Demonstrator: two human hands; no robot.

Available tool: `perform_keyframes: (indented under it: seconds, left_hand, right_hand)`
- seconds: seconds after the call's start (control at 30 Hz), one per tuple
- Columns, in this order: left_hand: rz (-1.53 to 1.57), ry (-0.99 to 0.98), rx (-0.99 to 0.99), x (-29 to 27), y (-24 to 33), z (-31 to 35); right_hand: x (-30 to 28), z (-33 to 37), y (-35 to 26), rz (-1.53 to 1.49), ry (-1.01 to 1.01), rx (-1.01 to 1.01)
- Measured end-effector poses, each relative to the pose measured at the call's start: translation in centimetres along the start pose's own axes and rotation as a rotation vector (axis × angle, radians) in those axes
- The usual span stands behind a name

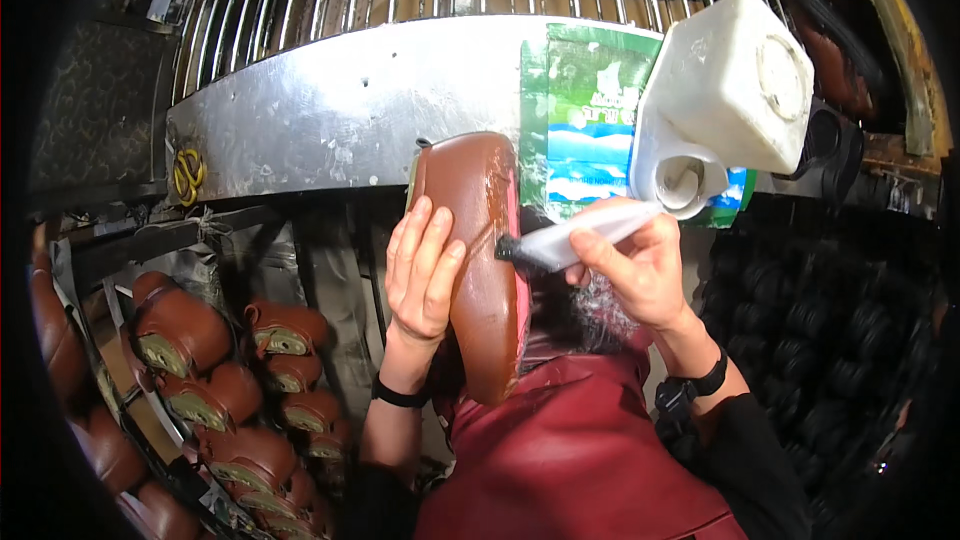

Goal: Applying adhesive or finish to the soles and edges of shoes using a brush and a container of liquid.

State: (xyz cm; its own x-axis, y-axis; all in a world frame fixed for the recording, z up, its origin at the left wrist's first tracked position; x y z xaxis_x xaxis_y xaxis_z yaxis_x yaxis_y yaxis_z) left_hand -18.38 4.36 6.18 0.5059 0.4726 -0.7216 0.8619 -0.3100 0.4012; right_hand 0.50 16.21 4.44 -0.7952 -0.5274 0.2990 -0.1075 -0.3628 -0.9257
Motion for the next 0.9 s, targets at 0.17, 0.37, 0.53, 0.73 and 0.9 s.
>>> perform_keyframes:
  seconds: [0.17, 0.37, 0.53, 0.73, 0.9]
  left_hand:
    - [-0.025, 0.011, 0.018, 0.0, 0.3, 0.0]
    - [-0.086, -0.009, 0.007, 0.0, 1.0, -1.0]
    - [-0.085, 0.011, 0.003, -0.2, 1.4, -1.2]
    - [-0.103, 0.020, -0.003, -0.3, 1.6, -0.9]
    - [-0.127, 0.029, 0.001, -0.1, 1.5, -0.2]
  right_hand:
    - [2.5, 4.0, -4.1, 0.287, -0.178, -0.238]
    - [6.3, 9.0, -7.7, 0.436, -0.354, -0.453]
    - [4.7, 9.1, -7.9, 0.396, -0.317, -0.583]
    - [-0.9, 2.1, -1.6, -0.330, 0.151, -0.097]
    - [-0.7, -1.1, 0.4, -0.395, 0.124, -0.020]
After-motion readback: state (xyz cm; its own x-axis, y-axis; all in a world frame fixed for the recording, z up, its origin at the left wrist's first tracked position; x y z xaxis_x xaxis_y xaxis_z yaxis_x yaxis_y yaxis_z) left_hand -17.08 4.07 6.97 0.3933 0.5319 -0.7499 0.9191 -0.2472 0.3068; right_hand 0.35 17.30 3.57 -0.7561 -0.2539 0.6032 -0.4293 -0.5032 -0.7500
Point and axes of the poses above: each hand's wrist, its own z-axis away from the middle knuckle, its own x-axis out of the palm, y = z × x, the point moved 9 cm from there along -z, towards the middle knuckle, and after that the axes turned 6 degrees about -y, right-handed, at the moved point
